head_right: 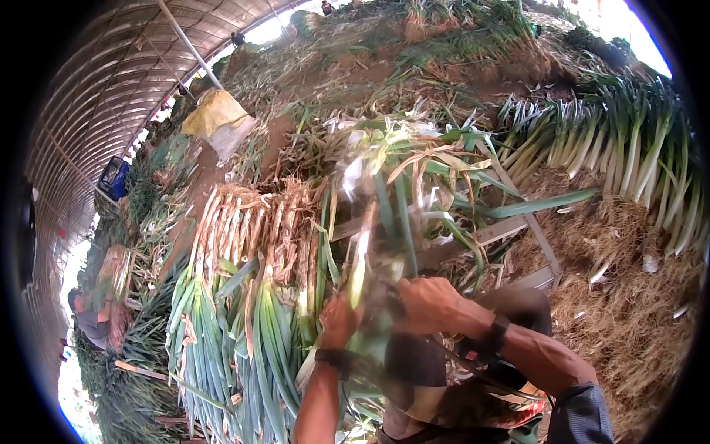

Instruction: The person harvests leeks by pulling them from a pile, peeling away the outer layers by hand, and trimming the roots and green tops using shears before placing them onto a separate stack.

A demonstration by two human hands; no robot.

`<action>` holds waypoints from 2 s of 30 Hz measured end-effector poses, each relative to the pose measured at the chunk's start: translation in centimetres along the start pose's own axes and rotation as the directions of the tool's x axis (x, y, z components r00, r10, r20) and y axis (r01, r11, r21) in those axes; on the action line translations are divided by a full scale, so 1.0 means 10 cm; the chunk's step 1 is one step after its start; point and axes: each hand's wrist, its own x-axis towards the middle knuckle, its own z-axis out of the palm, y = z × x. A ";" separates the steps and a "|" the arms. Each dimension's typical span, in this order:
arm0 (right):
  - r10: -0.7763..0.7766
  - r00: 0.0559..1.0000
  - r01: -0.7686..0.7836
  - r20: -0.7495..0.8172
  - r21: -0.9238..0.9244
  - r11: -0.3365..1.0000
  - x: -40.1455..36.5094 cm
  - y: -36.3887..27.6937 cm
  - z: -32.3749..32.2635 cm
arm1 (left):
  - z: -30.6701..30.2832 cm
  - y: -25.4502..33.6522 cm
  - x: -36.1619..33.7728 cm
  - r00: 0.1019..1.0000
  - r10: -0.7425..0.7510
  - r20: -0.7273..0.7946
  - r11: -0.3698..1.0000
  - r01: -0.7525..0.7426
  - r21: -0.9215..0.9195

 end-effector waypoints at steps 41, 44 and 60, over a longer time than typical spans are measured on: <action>-0.386 0.731 0.654 -0.563 0.415 0.633 0.35 -0.07 0.30 | -1.96 0.23 -0.70 1.000 0.027 0.012 0.335 0.002 -0.942; -0.318 0.768 0.609 -0.556 0.479 0.632 0.37 -0.21 0.15 | -1.86 0.33 -0.79 0.989 -0.006 0.151 0.344 0.144 -0.928; -0.140 0.964 0.264 -0.226 0.878 0.400 0.35 -0.33 0.16 | -1.61 0.22 -0.91 0.918 0.209 0.338 0.129 0.317 -0.940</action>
